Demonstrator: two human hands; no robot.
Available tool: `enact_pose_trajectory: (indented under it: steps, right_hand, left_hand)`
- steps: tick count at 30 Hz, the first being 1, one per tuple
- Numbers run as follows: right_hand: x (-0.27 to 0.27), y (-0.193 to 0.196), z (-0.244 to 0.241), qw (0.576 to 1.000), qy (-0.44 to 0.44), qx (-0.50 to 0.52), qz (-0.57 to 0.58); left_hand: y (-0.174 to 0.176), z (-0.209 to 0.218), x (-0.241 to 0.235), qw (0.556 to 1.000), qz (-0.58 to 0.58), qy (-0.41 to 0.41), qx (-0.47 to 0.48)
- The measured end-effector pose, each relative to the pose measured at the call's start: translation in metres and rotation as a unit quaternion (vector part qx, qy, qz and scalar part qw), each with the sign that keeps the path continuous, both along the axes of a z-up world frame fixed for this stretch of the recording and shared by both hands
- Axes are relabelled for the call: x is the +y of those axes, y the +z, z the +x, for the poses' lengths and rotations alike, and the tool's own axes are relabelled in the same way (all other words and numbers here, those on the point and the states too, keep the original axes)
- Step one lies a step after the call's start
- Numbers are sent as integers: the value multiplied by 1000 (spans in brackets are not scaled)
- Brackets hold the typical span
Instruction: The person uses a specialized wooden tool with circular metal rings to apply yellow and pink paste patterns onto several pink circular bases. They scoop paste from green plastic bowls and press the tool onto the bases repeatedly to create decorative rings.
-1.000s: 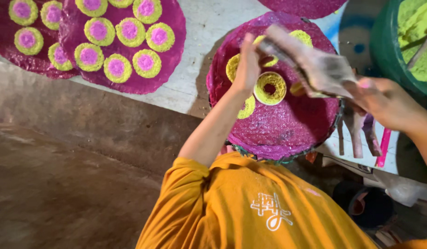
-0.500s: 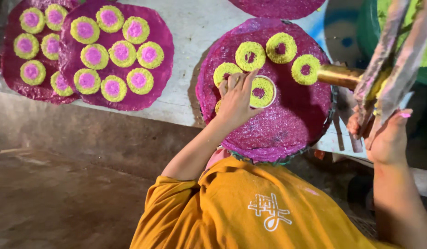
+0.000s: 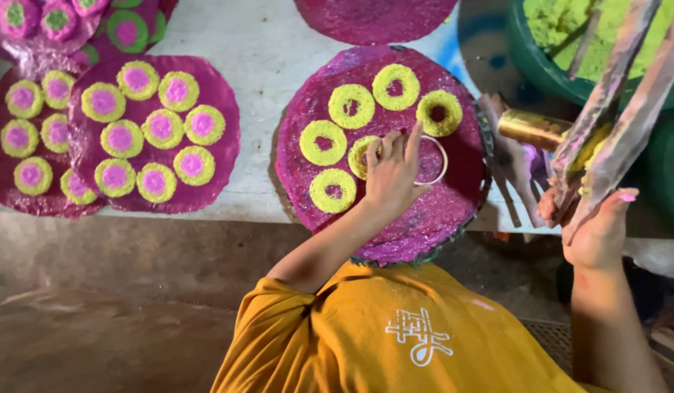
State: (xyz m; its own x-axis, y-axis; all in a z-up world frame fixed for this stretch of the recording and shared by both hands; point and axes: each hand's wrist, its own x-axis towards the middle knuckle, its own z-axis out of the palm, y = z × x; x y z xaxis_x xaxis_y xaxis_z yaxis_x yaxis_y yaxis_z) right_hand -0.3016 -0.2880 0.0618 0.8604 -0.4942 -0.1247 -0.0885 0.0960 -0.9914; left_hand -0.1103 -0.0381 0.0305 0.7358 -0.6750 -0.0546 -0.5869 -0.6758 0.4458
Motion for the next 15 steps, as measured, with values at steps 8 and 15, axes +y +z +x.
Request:
enact_pose_trajectory:
  steps: [8,15]
  right_hand:
    - [21,18,-1,996,67,-9,-53]
    - [81,115,24,813,285,-6,-507]
  left_hand:
    - [30,0,12,990,-132,-25,-45]
    - [84,-5,64,929,22,-290,229]
